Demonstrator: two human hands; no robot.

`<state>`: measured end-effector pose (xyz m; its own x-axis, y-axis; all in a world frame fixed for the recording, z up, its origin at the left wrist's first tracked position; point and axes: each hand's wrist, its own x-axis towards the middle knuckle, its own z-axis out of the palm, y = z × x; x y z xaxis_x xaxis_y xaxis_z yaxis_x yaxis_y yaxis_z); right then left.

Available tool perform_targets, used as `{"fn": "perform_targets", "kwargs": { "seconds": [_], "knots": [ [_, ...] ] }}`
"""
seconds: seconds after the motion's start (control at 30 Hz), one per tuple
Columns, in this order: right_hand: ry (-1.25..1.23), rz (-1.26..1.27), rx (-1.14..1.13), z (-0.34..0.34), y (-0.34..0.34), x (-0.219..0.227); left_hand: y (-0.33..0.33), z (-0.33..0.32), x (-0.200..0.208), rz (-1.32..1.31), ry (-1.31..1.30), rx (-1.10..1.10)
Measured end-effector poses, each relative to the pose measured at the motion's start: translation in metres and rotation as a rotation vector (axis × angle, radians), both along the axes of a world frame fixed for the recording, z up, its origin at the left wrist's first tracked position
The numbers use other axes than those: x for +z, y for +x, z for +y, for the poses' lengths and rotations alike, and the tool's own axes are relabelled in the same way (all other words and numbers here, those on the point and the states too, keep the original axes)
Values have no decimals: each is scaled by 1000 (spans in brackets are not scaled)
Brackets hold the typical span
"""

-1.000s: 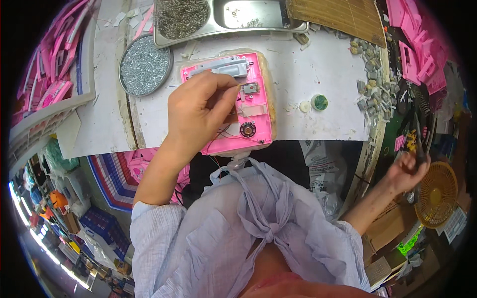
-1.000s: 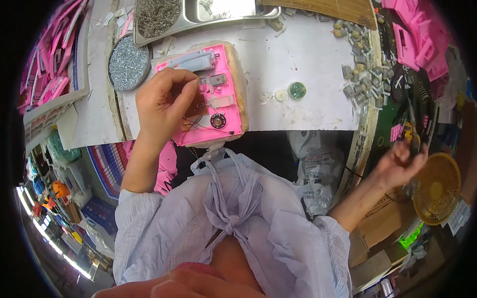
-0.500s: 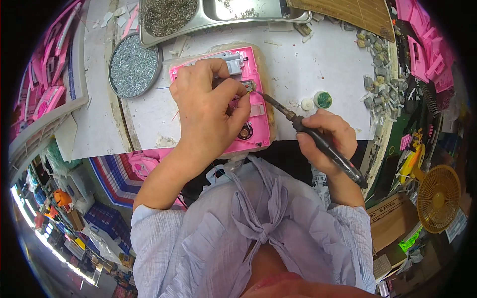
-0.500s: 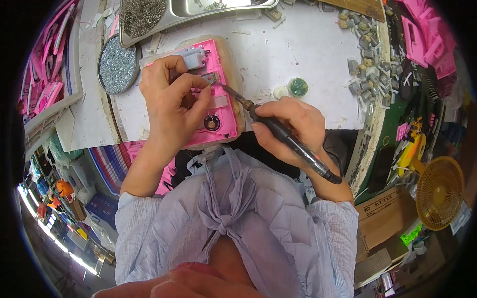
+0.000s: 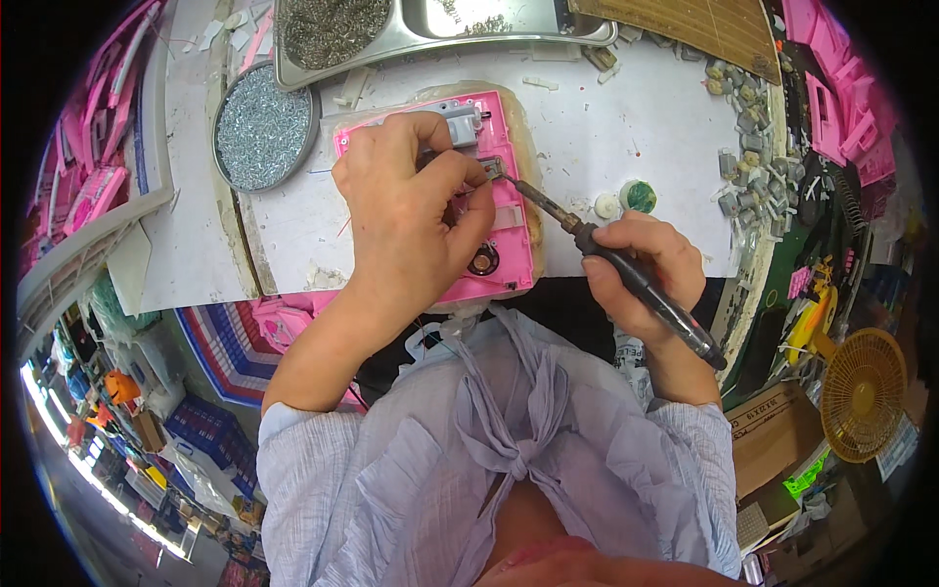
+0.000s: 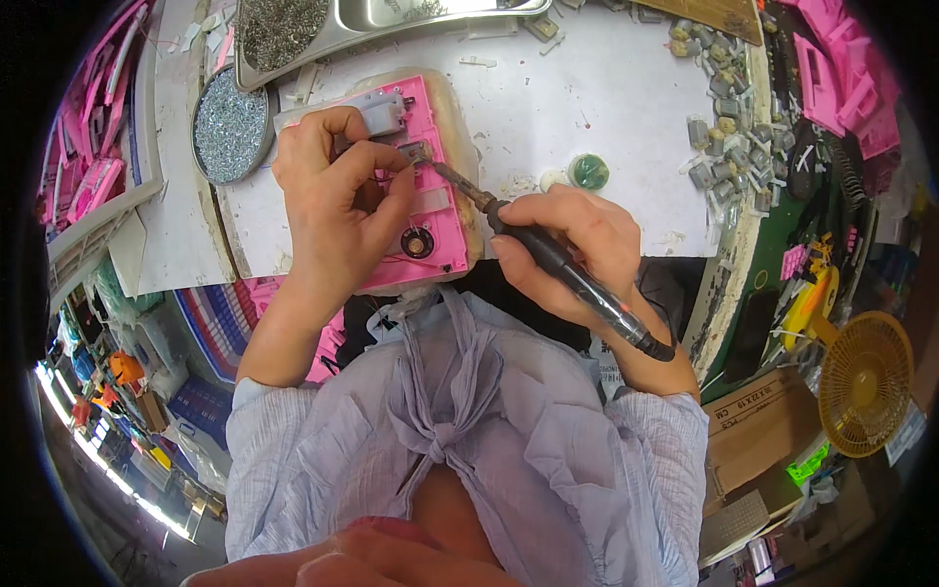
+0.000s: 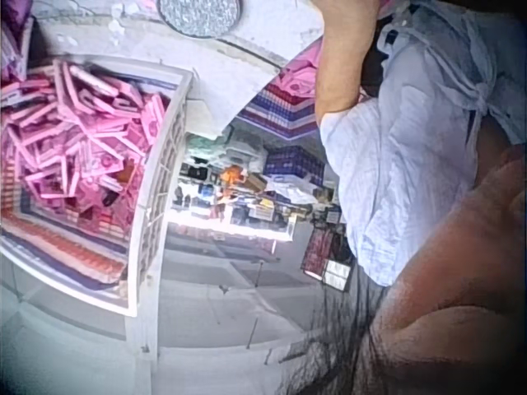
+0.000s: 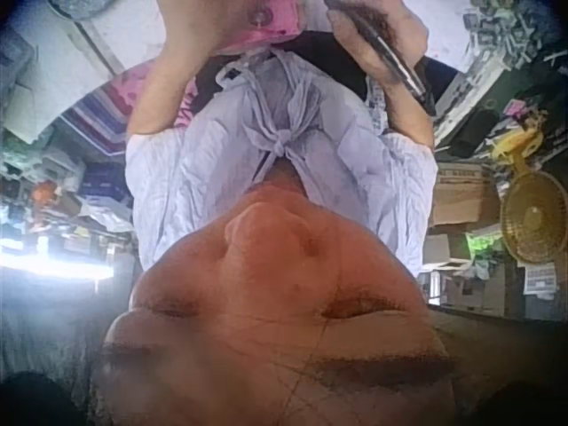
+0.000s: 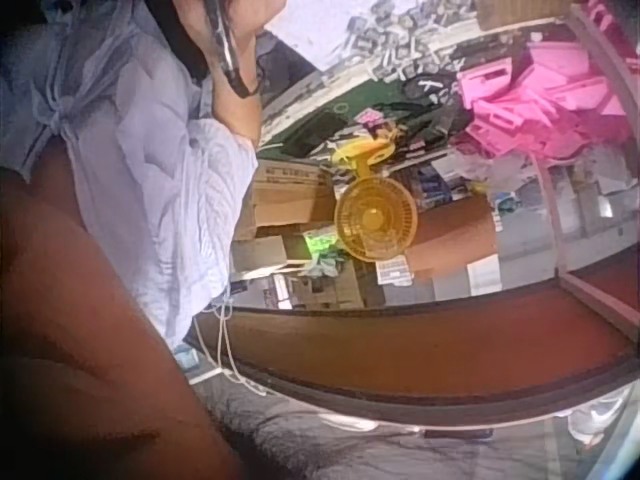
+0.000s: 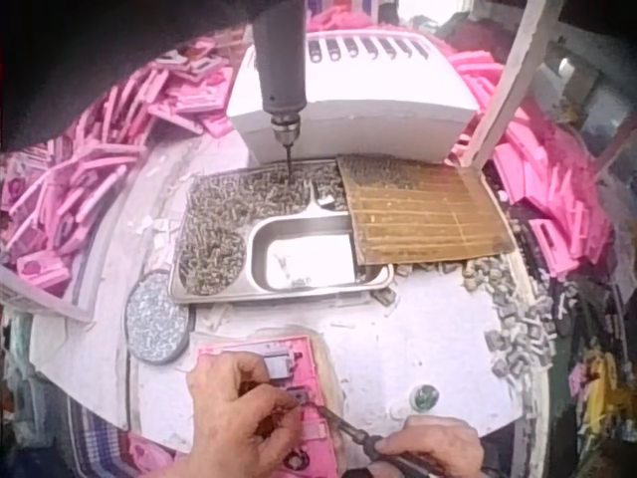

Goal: Assemble a pink toy component by soldering internal wires and screwing the casing shut.

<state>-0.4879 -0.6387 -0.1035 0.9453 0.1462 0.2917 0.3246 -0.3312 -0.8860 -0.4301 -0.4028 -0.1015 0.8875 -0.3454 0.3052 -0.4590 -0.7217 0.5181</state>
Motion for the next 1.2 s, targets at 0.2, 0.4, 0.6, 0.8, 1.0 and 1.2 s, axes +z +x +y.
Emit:
{"fn": "perform_targets", "kwargs": {
  "seconds": [0.2,0.4,0.6,0.8,1.0,1.2],
  "knots": [
    [28,-54,-13,1,1,-2,0,1,1,-2,-2,-5],
    [16,3,-13,3,-1,-1,0,0,0,-4,21,5],
    [-23,-20,3,3,1,-1,0,0,1,-27,56,9],
    [-89,-226,104,-3,7,-7,0,0,1,-29,69,11],
    [-8,-201,72,-8,5,-1,-1,0,0,-16,61,4],
    [-26,-211,80,-10,6,2,-1,-1,3,-5,70,1]
  ]
}}
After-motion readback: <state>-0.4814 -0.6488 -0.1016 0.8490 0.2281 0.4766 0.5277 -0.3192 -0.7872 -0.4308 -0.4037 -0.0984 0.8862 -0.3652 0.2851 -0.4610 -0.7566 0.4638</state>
